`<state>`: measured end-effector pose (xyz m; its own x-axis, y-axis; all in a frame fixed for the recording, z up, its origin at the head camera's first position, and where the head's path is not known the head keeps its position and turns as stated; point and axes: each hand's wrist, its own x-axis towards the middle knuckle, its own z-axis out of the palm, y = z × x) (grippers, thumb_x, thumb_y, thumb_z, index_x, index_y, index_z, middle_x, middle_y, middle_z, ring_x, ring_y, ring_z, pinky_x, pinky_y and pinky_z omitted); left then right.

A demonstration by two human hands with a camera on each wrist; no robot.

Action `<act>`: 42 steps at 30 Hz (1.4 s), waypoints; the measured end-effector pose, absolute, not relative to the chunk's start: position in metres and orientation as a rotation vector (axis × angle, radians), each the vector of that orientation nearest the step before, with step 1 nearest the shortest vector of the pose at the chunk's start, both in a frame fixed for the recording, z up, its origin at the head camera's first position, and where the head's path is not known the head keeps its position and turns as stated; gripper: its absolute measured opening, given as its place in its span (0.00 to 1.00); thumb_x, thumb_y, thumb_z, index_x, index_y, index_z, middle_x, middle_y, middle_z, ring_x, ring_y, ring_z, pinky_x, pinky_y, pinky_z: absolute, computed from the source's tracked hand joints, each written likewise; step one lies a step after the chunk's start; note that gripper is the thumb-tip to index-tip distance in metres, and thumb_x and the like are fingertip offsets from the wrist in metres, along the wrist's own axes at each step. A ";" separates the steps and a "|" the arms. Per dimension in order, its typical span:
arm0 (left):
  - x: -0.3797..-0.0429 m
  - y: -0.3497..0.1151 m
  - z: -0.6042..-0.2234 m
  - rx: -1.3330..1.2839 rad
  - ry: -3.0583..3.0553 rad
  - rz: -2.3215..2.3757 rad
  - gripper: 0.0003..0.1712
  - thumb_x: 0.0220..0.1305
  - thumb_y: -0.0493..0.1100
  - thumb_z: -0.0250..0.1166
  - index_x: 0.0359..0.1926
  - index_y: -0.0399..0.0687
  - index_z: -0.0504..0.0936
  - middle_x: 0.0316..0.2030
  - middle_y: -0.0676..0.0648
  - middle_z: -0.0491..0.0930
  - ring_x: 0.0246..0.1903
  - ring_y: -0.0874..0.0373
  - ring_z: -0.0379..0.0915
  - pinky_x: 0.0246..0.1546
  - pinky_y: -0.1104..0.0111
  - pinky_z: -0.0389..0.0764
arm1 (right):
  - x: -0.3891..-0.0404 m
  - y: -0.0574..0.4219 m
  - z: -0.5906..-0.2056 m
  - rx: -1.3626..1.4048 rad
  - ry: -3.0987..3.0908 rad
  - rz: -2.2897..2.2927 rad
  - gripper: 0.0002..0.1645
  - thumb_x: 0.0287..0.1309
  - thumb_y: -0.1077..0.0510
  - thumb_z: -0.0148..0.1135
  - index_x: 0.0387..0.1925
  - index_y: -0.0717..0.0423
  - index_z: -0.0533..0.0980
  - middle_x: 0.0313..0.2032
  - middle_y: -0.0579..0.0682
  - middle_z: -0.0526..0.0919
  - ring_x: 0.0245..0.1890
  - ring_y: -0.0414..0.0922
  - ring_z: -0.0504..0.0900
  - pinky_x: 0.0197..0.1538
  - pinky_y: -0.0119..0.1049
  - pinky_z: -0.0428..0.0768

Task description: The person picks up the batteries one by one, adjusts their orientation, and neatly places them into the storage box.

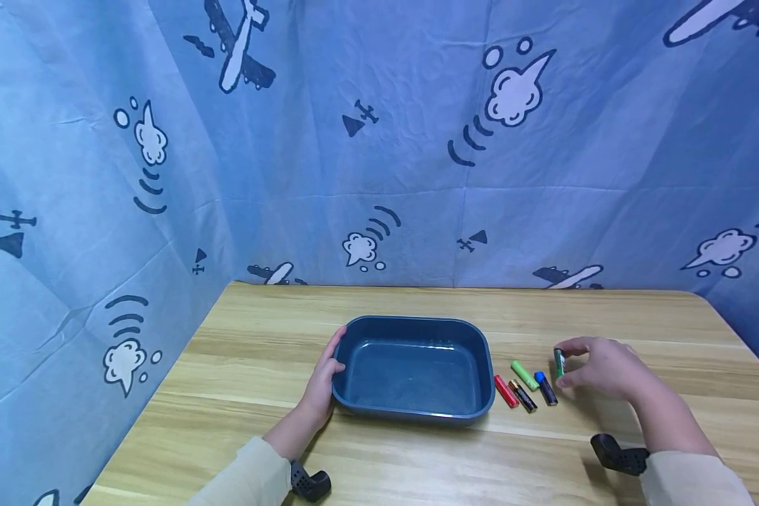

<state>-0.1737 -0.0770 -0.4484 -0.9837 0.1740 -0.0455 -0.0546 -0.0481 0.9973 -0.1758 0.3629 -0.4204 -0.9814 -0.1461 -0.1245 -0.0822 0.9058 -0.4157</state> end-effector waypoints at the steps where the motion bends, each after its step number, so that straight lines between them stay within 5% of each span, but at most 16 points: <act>1: -0.174 -0.077 -0.448 0.131 2.051 2.163 0.36 0.59 0.29 0.38 0.70 0.46 0.53 0.71 0.45 0.45 0.69 0.45 0.35 0.64 0.44 0.40 | -0.176 0.363 -0.420 -0.188 2.925 -0.630 0.44 0.33 0.45 0.75 0.49 0.69 0.74 0.44 0.70 0.77 0.45 0.69 0.72 0.40 0.62 0.70; 9: -0.173 -0.077 -0.448 0.147 2.066 2.159 0.36 0.59 0.29 0.38 0.71 0.46 0.53 0.71 0.45 0.45 0.69 0.45 0.35 0.64 0.44 0.39 | -0.176 0.357 -0.416 -0.247 2.945 -0.701 0.43 0.34 0.47 0.75 0.50 0.70 0.73 0.42 0.67 0.78 0.43 0.67 0.74 0.40 0.60 0.71; 18: -0.174 -0.076 -0.450 0.152 2.070 2.164 0.36 0.58 0.29 0.38 0.70 0.45 0.53 0.71 0.45 0.46 0.69 0.45 0.36 0.64 0.45 0.41 | -0.176 0.351 -0.414 -0.235 2.852 -0.876 0.40 0.35 0.61 0.73 0.53 0.72 0.70 0.30 0.49 0.76 0.30 0.43 0.74 0.27 0.33 0.74; 26: -0.174 -0.076 -0.451 0.159 2.077 2.163 0.36 0.58 0.29 0.38 0.70 0.44 0.53 0.71 0.44 0.46 0.69 0.45 0.36 0.64 0.45 0.41 | -0.175 0.353 -0.413 -0.256 2.817 -0.907 0.38 0.36 0.68 0.69 0.55 0.69 0.70 0.35 0.54 0.77 0.33 0.45 0.75 0.29 0.34 0.76; 30: -0.174 -0.076 -0.451 0.153 2.082 2.161 0.36 0.58 0.29 0.39 0.70 0.44 0.54 0.71 0.44 0.46 0.69 0.45 0.36 0.64 0.45 0.41 | -0.175 0.354 -0.414 -0.315 2.850 -0.899 0.27 0.42 0.71 0.63 0.50 0.64 0.76 0.40 0.57 0.78 0.35 0.45 0.74 0.31 0.37 0.76; 34: -0.174 -0.076 -0.451 0.145 2.076 2.168 0.36 0.57 0.28 0.39 0.70 0.44 0.54 0.71 0.44 0.47 0.69 0.45 0.37 0.64 0.46 0.42 | -0.175 0.354 -0.416 -0.348 2.813 -0.987 0.18 0.51 0.68 0.61 0.46 0.64 0.78 0.35 0.53 0.78 0.26 0.39 0.71 0.25 0.35 0.73; 37: -0.175 -0.076 -0.453 0.144 2.067 2.178 0.36 0.57 0.28 0.39 0.70 0.44 0.54 0.71 0.44 0.47 0.69 0.45 0.37 0.65 0.46 0.42 | -0.175 0.353 -0.417 -0.297 2.736 -1.059 0.22 0.51 0.63 0.64 0.50 0.66 0.76 0.34 0.53 0.79 0.23 0.38 0.70 0.23 0.35 0.73; 42: -0.184 -0.077 -0.471 0.148 2.075 2.198 0.37 0.57 0.29 0.40 0.70 0.50 0.57 0.70 0.48 0.48 0.69 0.48 0.37 0.65 0.46 0.41 | -0.177 0.349 -0.414 -0.229 2.772 -0.944 0.26 0.51 0.54 0.66 0.49 0.64 0.77 0.41 0.58 0.81 0.38 0.47 0.78 0.33 0.39 0.78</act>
